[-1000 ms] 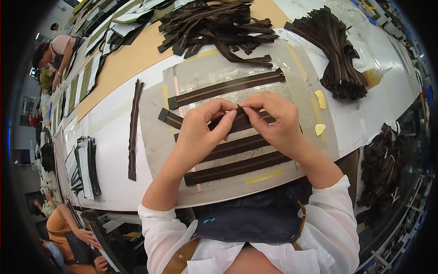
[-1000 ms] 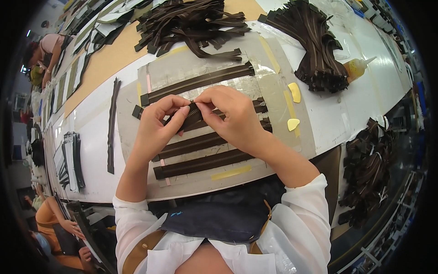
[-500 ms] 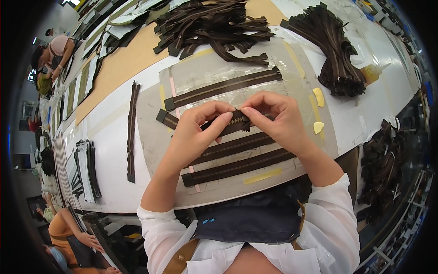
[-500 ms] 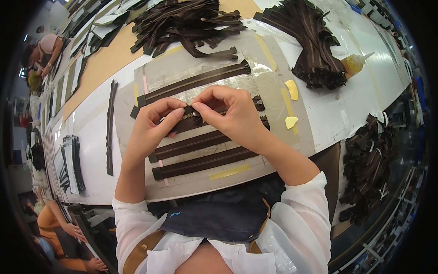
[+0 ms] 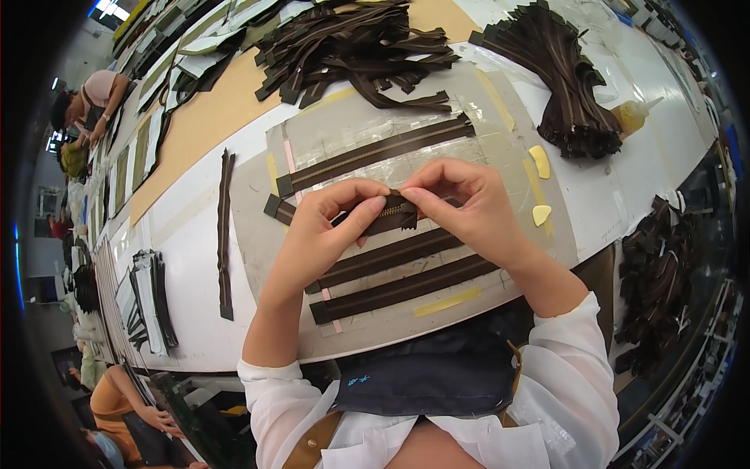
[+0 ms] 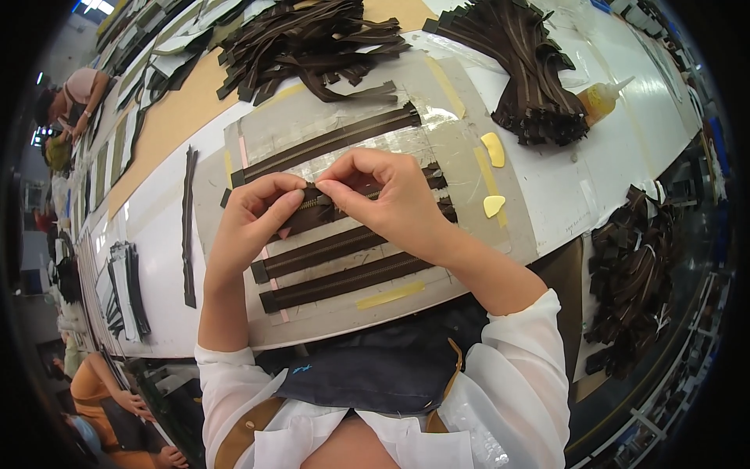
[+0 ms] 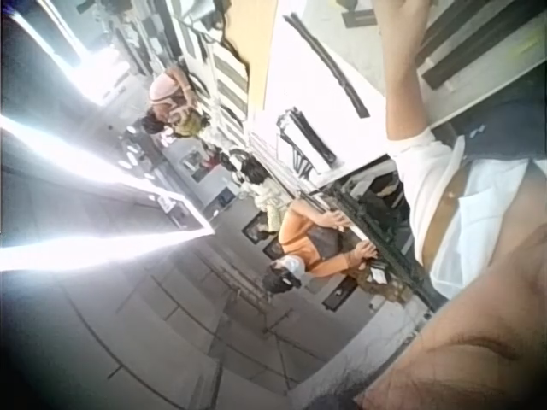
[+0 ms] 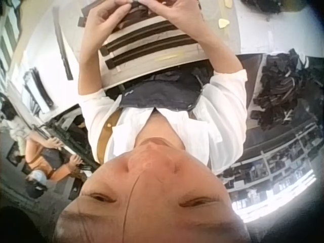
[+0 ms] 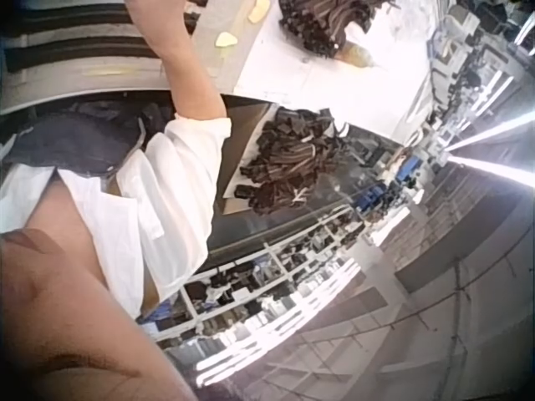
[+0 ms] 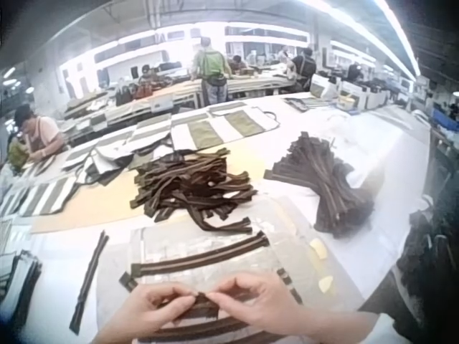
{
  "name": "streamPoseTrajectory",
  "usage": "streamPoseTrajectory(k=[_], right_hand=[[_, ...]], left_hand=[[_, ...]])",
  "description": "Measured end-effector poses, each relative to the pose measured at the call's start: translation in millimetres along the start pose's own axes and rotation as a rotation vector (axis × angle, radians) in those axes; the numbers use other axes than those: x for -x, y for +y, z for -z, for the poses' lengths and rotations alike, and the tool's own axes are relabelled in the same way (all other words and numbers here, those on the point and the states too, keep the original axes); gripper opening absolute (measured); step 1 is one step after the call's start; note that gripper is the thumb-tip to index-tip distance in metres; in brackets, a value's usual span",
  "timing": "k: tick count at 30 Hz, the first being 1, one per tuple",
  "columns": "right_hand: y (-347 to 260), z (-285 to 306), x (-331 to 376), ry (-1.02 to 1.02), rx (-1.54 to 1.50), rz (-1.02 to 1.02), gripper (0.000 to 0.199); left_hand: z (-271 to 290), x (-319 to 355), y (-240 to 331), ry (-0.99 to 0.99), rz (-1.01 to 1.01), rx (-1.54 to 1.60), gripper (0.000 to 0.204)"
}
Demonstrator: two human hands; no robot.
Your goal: Arranging and grouping leather strips on a template/mat in a workshop environment.
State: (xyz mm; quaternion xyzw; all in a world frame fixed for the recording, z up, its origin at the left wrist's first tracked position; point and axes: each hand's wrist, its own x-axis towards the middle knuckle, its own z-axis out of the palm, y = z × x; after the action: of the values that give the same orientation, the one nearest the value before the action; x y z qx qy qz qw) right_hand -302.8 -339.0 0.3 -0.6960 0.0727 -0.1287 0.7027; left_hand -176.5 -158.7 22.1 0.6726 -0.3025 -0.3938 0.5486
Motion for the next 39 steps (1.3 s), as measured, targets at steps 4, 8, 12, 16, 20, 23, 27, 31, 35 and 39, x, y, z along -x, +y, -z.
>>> streamPoseTrajectory(k=[4, 8, 12, 16, 20, 23, 27, 31, 35, 39], right_hand=[[1.0, 0.5, -2.4, 0.038, 0.02, 0.038, 0.012], [5.3, 3.0, -3.1, -0.047, 0.113, 0.109, 0.015], [13.8, -0.6, -5.9, -0.005, 0.303, 0.548, 0.022], [20.1, -1.1, -7.7, 0.073, 0.543, 0.895, 0.031], [16.9, -1.0, -4.2, 0.082, 0.616, 0.973, 0.032], [16.5, -0.4, -2.9, 0.07, 0.627, 0.985, 0.032], [16.8, 0.2, -2.1, 0.064, 0.627, 1.001, 0.031], [16.3, 2.0, -1.9, 0.054, 0.636, 1.007, 0.03], [18.0, 2.1, -1.5, 0.063, 0.64, 1.009, 0.029], [19.7, 0.7, -1.1, 0.089, 0.622, 0.996, 0.029]], left_hand=[[-4.3, 1.7, 0.5, 0.067, -0.041, -0.075, 0.017], [-10.8, 2.2, -7.0, 0.2, -0.285, -0.267, 0.015], [-11.8, 2.2, 0.8, 0.308, -0.58, -0.651, 0.019], [-10.0, -0.6, -0.7, 0.389, -0.889, -0.884, 0.022], [-8.1, -0.6, -4.8, 0.437, -1.084, -0.994, 0.019], [-7.8, 0.6, -7.0, 0.461, -1.131, -1.04, 0.019], [-6.6, 1.0, -7.6, 0.46, -1.149, -1.048, 0.019], [-6.1, 0.0, -8.4, 0.456, -1.164, -1.058, 0.019], [-6.9, -0.3, -9.3, 0.452, -1.168, -1.057, 0.022], [-7.2, -0.3, -9.6, 0.447, -1.162, -1.053, 0.022]])
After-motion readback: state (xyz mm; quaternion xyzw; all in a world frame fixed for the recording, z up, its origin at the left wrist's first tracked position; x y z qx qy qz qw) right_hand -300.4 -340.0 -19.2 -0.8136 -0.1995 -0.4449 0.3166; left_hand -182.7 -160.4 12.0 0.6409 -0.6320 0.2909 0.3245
